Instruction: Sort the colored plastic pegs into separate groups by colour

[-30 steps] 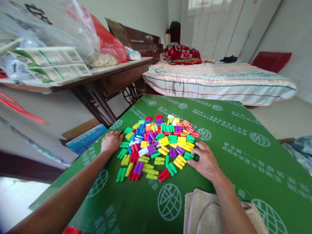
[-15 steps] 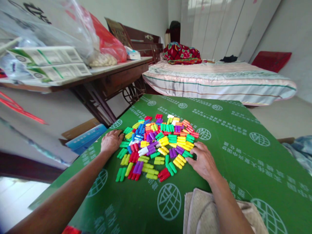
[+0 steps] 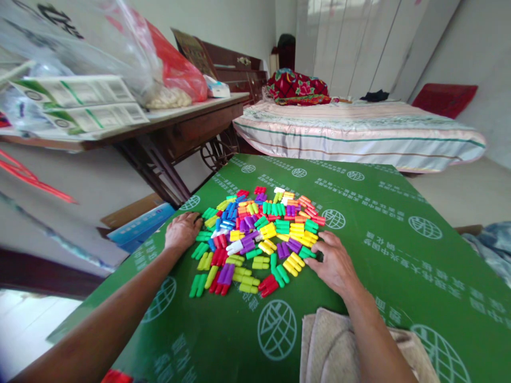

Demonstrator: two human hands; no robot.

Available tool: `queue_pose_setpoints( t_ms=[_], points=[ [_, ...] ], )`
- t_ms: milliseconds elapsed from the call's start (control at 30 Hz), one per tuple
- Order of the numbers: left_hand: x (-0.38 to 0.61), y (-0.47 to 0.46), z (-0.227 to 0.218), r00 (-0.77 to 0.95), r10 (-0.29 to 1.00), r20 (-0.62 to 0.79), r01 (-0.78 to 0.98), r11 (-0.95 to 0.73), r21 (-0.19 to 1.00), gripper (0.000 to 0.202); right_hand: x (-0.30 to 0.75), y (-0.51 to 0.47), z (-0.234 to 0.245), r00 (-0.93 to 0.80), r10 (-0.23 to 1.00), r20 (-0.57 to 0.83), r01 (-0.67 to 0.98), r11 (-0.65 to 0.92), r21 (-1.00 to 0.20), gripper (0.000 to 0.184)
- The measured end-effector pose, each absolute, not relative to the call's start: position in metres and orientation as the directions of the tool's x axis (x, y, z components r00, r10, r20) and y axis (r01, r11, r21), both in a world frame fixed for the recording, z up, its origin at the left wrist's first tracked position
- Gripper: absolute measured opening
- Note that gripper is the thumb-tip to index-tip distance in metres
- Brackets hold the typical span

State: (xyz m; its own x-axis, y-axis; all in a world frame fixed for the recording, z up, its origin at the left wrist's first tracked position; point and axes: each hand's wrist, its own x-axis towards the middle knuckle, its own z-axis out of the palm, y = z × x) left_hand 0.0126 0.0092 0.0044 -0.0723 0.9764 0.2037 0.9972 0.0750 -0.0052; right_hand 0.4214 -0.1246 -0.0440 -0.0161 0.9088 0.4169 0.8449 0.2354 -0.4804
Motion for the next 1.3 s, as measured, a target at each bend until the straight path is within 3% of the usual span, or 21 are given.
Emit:
queue_pose_setpoints(
  t_ms=[433, 700, 1000, 1300],
  points=[
    [0.013, 0.008, 0.007, -0.077, 0.977, 0.199, 0.997, 0.079, -0.004, 0.046, 0.416, -0.124, -0.044, -0.022, 0.894, 0.448, 0.850, 0.252, -0.462, 0.014],
    [0.013, 0.005, 0.008, -0.083, 0.974, 0.213, 0.996, 0.084, 0.007, 0.044, 0.414, -0.123, -0.047, 0.001, 0.869, 0.495, 0.850, 0.260, -0.459, 0.025],
    [0.013, 0.003, 0.009, -0.086, 0.974, 0.211, 0.996, 0.089, -0.002, 0.043, 0.420, -0.120, -0.049, 0.132, 0.851, 0.508, 0.856, 0.160, -0.491, 0.039],
    [0.008, 0.005, 0.005, -0.084, 0.969, 0.230, 0.996, 0.085, 0.004, 0.044, 0.420, -0.119, -0.054, 0.178, 0.867, 0.465, 0.859, 0.094, -0.504, 0.041]
  ],
)
